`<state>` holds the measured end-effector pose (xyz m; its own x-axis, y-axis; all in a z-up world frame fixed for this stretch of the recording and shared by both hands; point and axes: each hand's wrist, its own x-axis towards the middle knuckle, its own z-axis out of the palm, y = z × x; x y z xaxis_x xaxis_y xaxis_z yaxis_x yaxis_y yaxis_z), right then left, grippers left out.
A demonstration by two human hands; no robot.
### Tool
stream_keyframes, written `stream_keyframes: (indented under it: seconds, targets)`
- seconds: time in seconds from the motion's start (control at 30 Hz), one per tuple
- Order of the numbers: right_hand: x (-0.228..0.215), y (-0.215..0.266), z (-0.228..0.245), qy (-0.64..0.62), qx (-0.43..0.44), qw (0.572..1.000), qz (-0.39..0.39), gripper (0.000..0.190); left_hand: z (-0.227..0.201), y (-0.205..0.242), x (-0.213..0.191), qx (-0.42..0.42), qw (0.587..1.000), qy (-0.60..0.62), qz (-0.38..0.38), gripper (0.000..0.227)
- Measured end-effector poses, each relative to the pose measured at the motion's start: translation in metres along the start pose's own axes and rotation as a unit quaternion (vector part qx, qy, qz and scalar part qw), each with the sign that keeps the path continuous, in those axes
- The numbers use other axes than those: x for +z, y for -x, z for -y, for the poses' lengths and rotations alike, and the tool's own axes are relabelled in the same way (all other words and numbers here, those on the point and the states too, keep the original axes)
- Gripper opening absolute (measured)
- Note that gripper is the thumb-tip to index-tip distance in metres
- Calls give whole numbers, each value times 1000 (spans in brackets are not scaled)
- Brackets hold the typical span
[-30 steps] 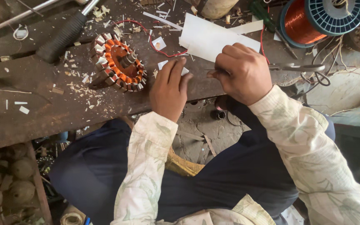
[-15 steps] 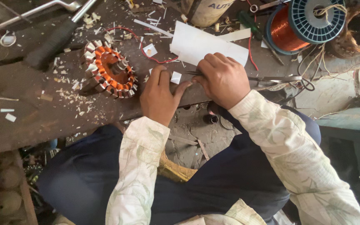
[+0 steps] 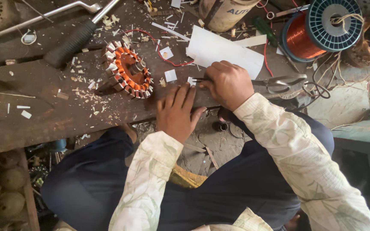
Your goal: The person cuts small white rectangular pieces from a sheet using scissors and inserts them into the slots of a copper-wound motor stator. The person repeats this process, cutting and placing the pieces one by one into the stator slots.
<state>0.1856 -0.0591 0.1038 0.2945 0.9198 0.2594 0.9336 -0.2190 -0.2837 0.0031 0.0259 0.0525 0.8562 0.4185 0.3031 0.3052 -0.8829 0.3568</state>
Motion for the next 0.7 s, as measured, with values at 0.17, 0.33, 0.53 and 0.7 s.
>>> stream_keyframes:
  seconds: [0.17,0.33,0.53,0.7]
  targets:
    - [2,-4,-2,5,14,1000,9,24,-3,1,0,21,1000,3,1,74]
    - [-1,-5,0,-9,24,999,36,25,-4,2,-2,30,999,-14,-5,76]
    - [-9,2,6,-16,11,999,44,25,-8,0,-2,11,999,-40,17,77]
    - [-12,2,5,-26,13,998,47,22,-7,0,0,8,999,-44,5,70]
